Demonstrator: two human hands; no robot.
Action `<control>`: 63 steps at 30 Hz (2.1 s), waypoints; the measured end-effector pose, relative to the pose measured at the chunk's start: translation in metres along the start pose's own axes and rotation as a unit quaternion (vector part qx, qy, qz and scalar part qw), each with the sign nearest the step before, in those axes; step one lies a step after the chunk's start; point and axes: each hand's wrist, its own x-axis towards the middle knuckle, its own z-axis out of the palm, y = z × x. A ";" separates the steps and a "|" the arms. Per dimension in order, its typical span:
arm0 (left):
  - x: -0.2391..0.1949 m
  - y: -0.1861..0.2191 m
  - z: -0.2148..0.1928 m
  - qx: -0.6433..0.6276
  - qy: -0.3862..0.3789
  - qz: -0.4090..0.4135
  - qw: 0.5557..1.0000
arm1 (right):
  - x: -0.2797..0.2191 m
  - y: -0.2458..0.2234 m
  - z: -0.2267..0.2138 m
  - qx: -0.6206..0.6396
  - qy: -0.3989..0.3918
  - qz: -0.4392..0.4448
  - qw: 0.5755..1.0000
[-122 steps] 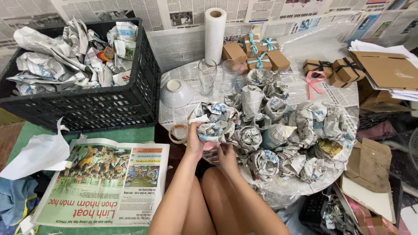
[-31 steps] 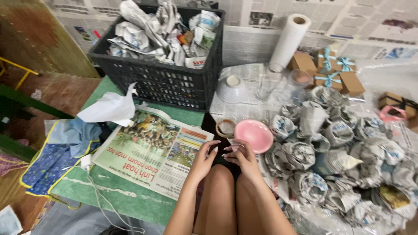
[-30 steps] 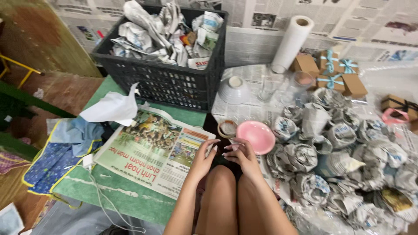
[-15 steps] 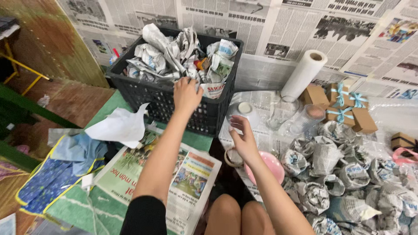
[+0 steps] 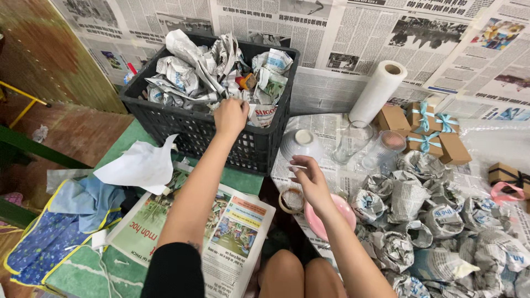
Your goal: The person wraps small ceramic bowls and plates in newspaper. They fold the paper around each item, secure it with tape, and place the wrapped items on a pile on the table.
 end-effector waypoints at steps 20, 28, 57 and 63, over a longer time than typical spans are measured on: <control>-0.329 0.093 -0.069 -0.456 0.039 0.048 0.888 | -0.140 -0.014 -0.006 0.289 -0.001 0.079 0.954; -0.428 0.129 -0.049 -0.460 -0.077 0.036 0.884 | -0.244 0.089 -0.042 0.306 0.131 0.198 0.922; -0.495 0.136 0.032 -0.569 -0.164 -0.120 0.797 | -0.303 0.149 -0.089 0.156 0.242 0.070 0.955; -0.511 0.121 0.063 -0.622 -0.153 -0.124 0.758 | -0.304 0.171 -0.071 0.083 0.259 0.018 0.962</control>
